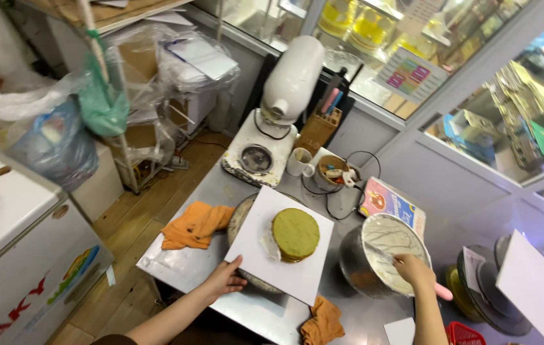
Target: The person opens a chest freezer and takes out a metal bowl of white cream, then places a cake layer on a white board on the turntable. They scoop cream with a spatula and spread it over the layer, spread a brown filling onto another cake layer with a spatula, and stack the filled layer on top of the creamed layer.
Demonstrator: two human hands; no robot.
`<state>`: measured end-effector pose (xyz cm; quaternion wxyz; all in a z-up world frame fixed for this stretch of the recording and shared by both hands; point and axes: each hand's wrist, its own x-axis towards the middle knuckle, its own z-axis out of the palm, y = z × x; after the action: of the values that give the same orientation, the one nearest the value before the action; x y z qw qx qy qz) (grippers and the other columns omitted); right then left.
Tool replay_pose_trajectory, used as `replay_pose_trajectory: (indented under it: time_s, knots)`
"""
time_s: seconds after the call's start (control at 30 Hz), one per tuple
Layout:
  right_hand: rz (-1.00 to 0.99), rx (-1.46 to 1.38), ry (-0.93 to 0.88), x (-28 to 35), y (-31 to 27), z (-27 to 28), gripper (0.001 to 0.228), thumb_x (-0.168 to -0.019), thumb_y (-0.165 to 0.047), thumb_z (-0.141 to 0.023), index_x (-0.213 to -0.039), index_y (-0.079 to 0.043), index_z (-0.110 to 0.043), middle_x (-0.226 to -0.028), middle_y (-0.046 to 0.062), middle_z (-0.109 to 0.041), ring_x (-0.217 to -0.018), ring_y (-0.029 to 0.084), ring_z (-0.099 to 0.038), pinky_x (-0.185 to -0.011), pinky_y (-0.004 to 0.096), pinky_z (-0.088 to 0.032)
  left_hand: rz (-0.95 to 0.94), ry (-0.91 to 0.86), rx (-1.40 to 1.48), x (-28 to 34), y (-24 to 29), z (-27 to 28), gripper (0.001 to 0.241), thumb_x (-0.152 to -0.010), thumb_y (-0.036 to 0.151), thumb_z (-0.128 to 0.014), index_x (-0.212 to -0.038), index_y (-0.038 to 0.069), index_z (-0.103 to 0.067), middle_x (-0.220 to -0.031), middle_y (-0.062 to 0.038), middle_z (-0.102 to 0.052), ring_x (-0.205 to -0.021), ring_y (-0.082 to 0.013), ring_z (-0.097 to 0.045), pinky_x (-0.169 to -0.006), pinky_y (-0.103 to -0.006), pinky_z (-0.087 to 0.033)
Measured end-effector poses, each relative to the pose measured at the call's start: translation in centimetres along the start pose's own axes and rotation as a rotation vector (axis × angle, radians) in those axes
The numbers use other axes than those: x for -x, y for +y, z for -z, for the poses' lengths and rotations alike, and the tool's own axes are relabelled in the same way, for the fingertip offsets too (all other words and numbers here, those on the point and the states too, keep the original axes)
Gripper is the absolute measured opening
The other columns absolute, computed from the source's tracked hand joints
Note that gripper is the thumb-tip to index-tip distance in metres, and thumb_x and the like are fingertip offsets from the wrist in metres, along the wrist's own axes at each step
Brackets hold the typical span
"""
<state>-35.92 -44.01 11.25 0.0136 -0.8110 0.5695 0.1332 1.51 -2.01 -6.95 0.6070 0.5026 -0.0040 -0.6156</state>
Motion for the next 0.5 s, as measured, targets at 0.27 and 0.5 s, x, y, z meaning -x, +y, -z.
replay_pose_trajectory:
  time_s: [0.27, 0.5]
  knots:
    - [0.028, -0.606, 0.065, -5.9, 13.1, -7.8, 0.051, -0.095, -0.033, -0.070, -0.137, -0.005, -0.073, -0.088, 0.025, -0.073, -0.068, 0.022, -0.058, -0.065, 0.041, -0.050, -0.025, -0.046, -0.139, -2.7, -1.1, 0.8, 0.065, -0.092, 0.063, -0.064, -0.131, 0.012, -0.051, -0.114, -0.004, -0.063, -0.092, -0.0150, -0.069, -0.078, -0.0355, -0.059]
    - [0.034, -0.943, 0.026, -2.3, 15.3, -1.0, 0.051, -0.097, -0.021, -0.067, -0.146, -0.006, -0.061, -0.081, 0.017, -0.067, -0.065, 0.023, -0.060, -0.057, 0.038, -0.049, -0.052, -0.097, -0.188, -2.7, 3.1, 1.3, 0.071, -0.088, 0.072, -0.051, -0.141, 0.026, -0.045, -0.118, -0.002, -0.065, -0.096, -0.0204, -0.065, -0.077, -0.0350, -0.056]
